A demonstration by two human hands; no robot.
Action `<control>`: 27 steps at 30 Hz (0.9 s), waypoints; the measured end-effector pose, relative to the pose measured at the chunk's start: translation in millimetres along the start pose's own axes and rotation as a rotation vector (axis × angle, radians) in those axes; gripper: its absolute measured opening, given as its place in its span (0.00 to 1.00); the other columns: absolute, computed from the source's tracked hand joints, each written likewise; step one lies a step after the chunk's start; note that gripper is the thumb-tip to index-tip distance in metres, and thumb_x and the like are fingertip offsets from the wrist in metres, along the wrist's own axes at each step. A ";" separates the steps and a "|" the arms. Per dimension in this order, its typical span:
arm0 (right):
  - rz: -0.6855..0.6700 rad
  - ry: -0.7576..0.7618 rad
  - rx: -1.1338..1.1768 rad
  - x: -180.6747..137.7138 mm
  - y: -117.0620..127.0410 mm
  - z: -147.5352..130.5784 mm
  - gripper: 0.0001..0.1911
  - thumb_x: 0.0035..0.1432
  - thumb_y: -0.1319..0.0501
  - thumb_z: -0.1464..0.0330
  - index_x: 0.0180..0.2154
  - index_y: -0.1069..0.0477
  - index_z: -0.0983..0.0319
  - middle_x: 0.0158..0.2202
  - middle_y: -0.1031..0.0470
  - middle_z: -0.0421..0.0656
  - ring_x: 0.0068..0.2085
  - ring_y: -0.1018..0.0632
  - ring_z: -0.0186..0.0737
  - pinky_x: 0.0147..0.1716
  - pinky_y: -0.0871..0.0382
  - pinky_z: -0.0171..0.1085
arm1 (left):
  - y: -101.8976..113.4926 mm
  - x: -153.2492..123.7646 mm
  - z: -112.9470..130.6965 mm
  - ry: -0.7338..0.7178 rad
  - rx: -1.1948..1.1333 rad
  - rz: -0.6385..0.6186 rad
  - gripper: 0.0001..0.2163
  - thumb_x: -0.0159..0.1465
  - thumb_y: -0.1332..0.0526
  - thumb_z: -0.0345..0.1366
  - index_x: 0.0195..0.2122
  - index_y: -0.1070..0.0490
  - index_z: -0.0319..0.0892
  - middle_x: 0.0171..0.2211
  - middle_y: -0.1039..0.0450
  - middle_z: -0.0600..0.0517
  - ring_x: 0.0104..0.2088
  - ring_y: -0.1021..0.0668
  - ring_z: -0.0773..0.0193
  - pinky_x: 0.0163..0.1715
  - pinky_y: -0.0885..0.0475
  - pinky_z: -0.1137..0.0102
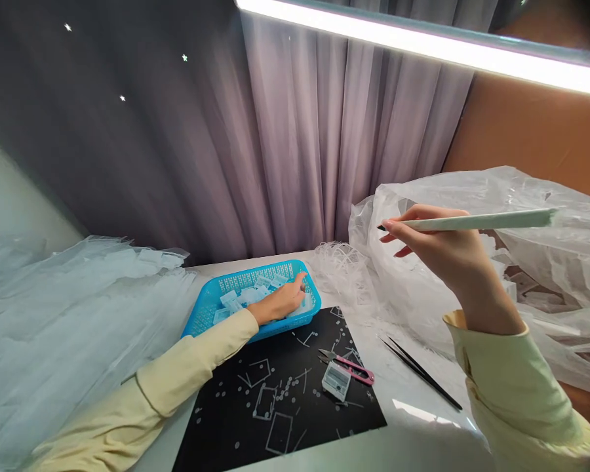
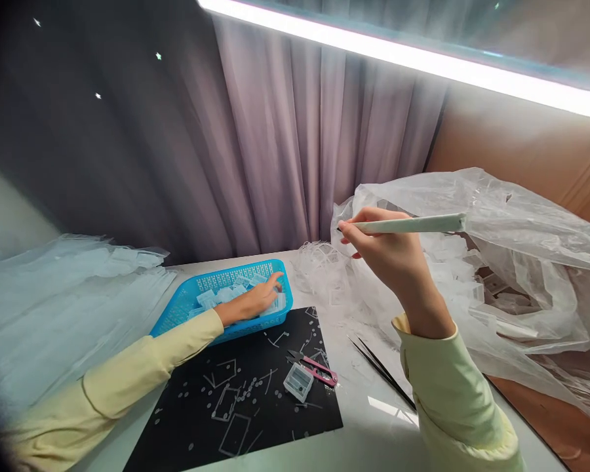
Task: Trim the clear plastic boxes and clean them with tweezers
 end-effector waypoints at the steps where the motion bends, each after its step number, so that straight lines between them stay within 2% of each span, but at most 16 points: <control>1: 0.002 0.003 -0.007 -0.1 0.1 0.0 0.08 0.50 0.32 0.66 0.23 0.24 0.63 0.23 0.22 0.43 0.25 0.22 0.37 0.19 0.25 0.33 | -0.6 -0.1 0.0 -0.017 -0.003 -0.013 0.18 0.67 0.43 0.41 0.56 0.36 0.41 0.51 0.31 0.45 0.45 0.24 0.57 0.45 0.27 0.56; 5: 0.000 0.032 -0.045 -1.6 -2.2 -3.5 0.08 0.51 0.33 0.67 0.23 0.25 0.63 0.22 0.23 0.43 0.23 0.23 0.35 0.19 0.26 0.32 | -6.4 -1.3 -0.1 -0.076 0.025 -0.059 0.20 0.66 0.41 0.41 0.57 0.38 0.42 0.55 0.35 0.44 0.50 0.27 0.54 0.48 0.29 0.53; 8: -0.007 0.017 -0.086 -3.1 -5.7 -3.6 0.08 0.51 0.33 0.68 0.22 0.25 0.63 0.22 0.23 0.43 0.23 0.23 0.36 0.19 0.27 0.33 | -11.4 1.5 -0.5 -0.085 0.075 -0.070 0.20 0.65 0.40 0.41 0.57 0.38 0.42 0.54 0.34 0.44 0.48 0.26 0.55 0.47 0.28 0.54; 13: -0.004 0.022 -0.158 -4.8 -10.0 -4.8 0.07 0.53 0.34 0.71 0.24 0.25 0.62 0.23 0.23 0.43 0.22 0.24 0.38 0.19 0.30 0.36 | -19.1 10.8 4.5 -0.109 0.155 -0.036 0.19 0.65 0.40 0.40 0.55 0.36 0.41 0.51 0.32 0.46 0.47 0.26 0.55 0.47 0.29 0.54; 18: -0.046 0.006 -0.179 -6.4 -14.5 -3.4 0.09 0.55 0.34 0.66 0.24 0.26 0.61 0.25 0.23 0.44 0.23 0.24 0.39 0.19 0.31 0.37 | -17.8 15.0 6.5 -0.138 0.163 0.030 0.16 0.65 0.40 0.40 0.52 0.34 0.40 0.47 0.29 0.47 0.44 0.24 0.57 0.44 0.27 0.56; 21: -0.047 -0.017 -0.166 -5.3 -11.4 -1.1 0.09 0.55 0.34 0.64 0.25 0.26 0.60 0.27 0.23 0.45 0.24 0.24 0.40 0.21 0.29 0.40 | 4.2 19.5 2.2 -0.146 0.126 0.107 0.15 0.66 0.41 0.40 0.51 0.34 0.39 0.44 0.28 0.48 0.38 0.23 0.61 0.39 0.25 0.61; 24: -0.034 -0.024 -0.175 -3.3 -5.3 0.6 0.10 0.54 0.34 0.62 0.25 0.26 0.60 0.28 0.22 0.45 0.24 0.23 0.41 0.22 0.28 0.42 | 52.6 17.7 -0.2 -0.123 0.074 0.267 0.16 0.66 0.42 0.38 0.54 0.37 0.39 0.42 0.28 0.49 0.35 0.23 0.64 0.34 0.25 0.65; 27: -0.007 -0.010 -0.179 -2.7 2.0 -1.1 0.09 0.54 0.34 0.62 0.26 0.25 0.60 0.28 0.22 0.45 0.26 0.22 0.44 0.23 0.27 0.44 | 100.7 -6.8 13.8 -0.130 0.046 0.427 0.22 0.65 0.47 0.28 0.60 0.47 0.36 0.37 0.28 0.50 0.33 0.23 0.65 0.33 0.26 0.69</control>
Point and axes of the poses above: each hand's wrist, its own x-axis towards the middle knuckle, its own y-axis out of the back of the hand, z = x × y, the point moved 10 cm from there along x, towards the middle knuckle
